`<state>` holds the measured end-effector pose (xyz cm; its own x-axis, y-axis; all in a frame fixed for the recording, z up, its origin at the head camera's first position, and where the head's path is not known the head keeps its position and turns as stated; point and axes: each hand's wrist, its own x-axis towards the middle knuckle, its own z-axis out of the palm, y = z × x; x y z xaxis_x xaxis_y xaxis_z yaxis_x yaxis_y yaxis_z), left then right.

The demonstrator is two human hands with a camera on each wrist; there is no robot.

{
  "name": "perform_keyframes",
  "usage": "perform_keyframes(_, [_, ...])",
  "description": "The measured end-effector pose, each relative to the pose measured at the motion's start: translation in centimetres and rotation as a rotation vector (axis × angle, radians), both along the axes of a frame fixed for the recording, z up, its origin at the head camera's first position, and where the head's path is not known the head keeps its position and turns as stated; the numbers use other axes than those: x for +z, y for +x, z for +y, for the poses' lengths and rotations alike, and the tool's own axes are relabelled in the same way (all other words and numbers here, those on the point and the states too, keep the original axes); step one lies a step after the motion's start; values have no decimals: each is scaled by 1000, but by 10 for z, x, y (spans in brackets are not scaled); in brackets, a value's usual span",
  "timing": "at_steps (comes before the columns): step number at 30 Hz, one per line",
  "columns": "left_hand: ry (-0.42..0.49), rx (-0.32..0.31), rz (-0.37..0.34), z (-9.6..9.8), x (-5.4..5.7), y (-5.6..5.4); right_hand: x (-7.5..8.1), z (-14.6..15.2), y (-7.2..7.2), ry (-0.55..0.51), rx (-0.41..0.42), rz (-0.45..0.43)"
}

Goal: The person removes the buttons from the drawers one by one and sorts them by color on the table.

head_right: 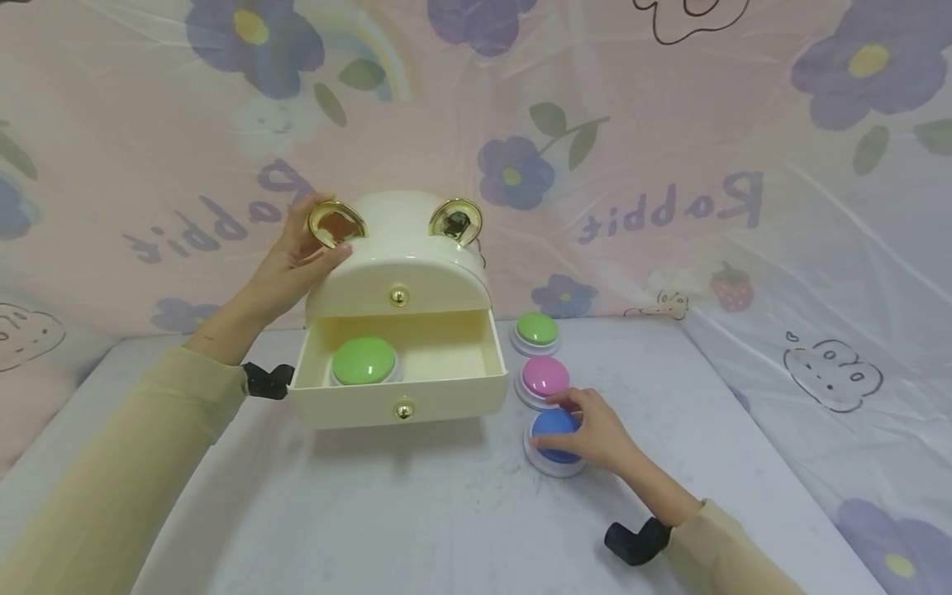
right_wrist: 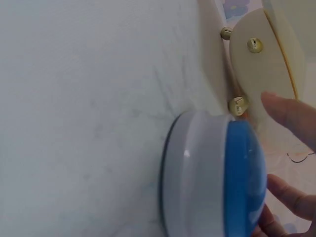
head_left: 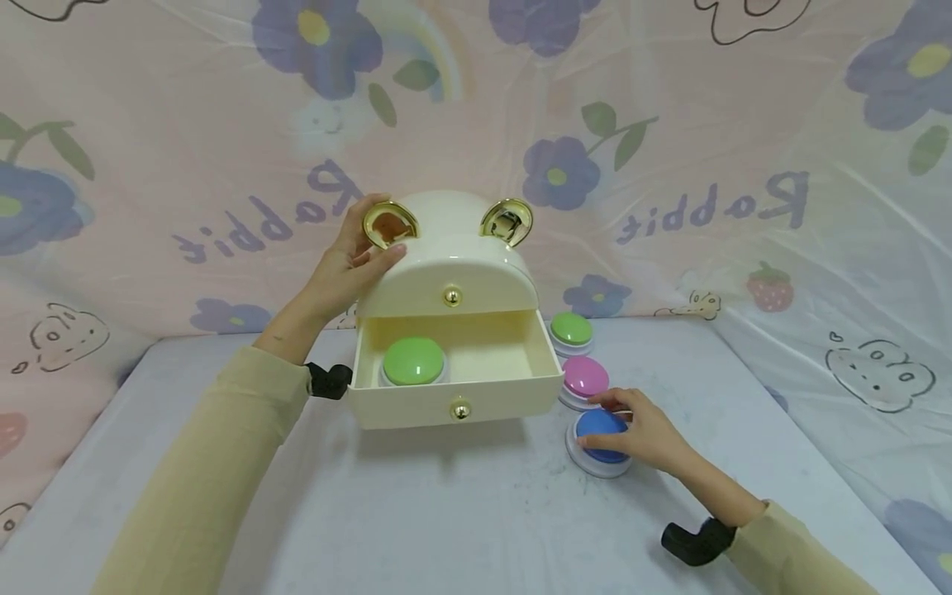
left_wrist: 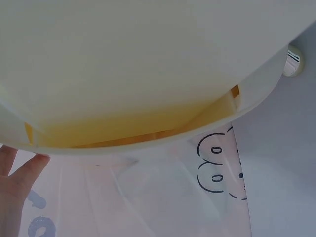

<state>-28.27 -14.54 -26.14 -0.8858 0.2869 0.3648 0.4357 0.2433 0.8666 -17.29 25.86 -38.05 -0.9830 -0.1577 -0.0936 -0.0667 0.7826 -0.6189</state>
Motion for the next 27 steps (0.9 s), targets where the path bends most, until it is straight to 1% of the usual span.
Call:
perform_keyframes(5, [4, -3, 10, 0, -1, -1, 9, -4, -4, -56, 27, 62])
perform_keyframes(10, [5, -10, 7, 0, -2, -1, 21, -8, -7, -157, 53, 127])
perform_keyframes(13, [0, -11, 7, 0, -1, -1, 31, -12, -8, -186, 50, 168])
perform_keyframes(17, [-1, -10, 7, -1, -1, 0, 45, -17, -10, -227, 55, 256])
perform_keyframes(21, [-3, -8, 13, -1, -1, 0, 60, -24, -15, -300, 55, 350])
perform_keyframes(24, [-4, -8, 19, -1, -1, -1, 72, -30, -18, -337, 48, 388])
perform_keyframes(27, [0, -13, 21, 0, -2, -1, 82, -37, -22, -353, 48, 396])
